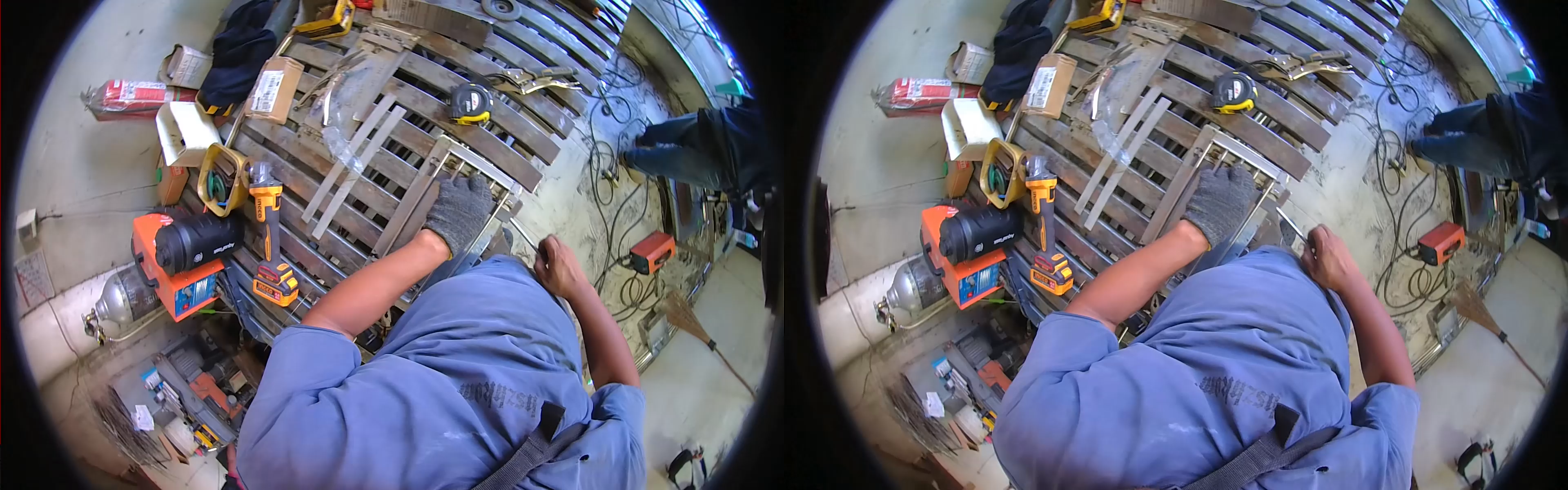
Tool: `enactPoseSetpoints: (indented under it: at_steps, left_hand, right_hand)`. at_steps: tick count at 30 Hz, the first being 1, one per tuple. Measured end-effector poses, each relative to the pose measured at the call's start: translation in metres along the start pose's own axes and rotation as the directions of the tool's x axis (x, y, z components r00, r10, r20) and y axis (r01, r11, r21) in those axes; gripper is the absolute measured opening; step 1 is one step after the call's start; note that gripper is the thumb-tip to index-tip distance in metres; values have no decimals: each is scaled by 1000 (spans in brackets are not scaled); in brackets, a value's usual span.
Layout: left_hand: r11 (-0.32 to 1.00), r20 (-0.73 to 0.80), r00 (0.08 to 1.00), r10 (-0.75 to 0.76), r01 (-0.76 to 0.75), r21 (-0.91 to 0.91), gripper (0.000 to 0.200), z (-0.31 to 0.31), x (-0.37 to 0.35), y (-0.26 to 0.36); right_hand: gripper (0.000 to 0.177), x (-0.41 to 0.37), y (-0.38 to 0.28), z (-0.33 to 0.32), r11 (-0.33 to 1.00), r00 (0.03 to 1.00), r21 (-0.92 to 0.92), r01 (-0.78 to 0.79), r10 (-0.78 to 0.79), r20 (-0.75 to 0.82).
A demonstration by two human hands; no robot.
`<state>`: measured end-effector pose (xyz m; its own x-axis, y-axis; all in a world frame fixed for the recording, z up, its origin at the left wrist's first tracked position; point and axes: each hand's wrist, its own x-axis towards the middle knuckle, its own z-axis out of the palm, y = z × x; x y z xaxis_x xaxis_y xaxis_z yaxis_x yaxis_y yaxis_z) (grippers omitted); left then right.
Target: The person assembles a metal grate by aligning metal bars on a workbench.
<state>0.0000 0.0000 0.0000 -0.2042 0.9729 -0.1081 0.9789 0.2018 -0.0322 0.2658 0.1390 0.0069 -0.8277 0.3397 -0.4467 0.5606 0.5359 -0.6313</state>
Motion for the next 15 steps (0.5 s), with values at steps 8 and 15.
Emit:
enactPoseSetpoints:
  at_steps: [8, 15]
  left_hand:
    - [998, -11, 1000, 23, -24, -49, 32, -23, -10, -18]
    - [986, -156, 988, -6, -20, -167, 38, -51, -15, -11]
  right_hand:
    - [13, -57, 33, -47, 1000, 962, 0, 24, -23, -271]
    - [10, -36, -25, -90, 982, 880, -63, 178, -188, -437]
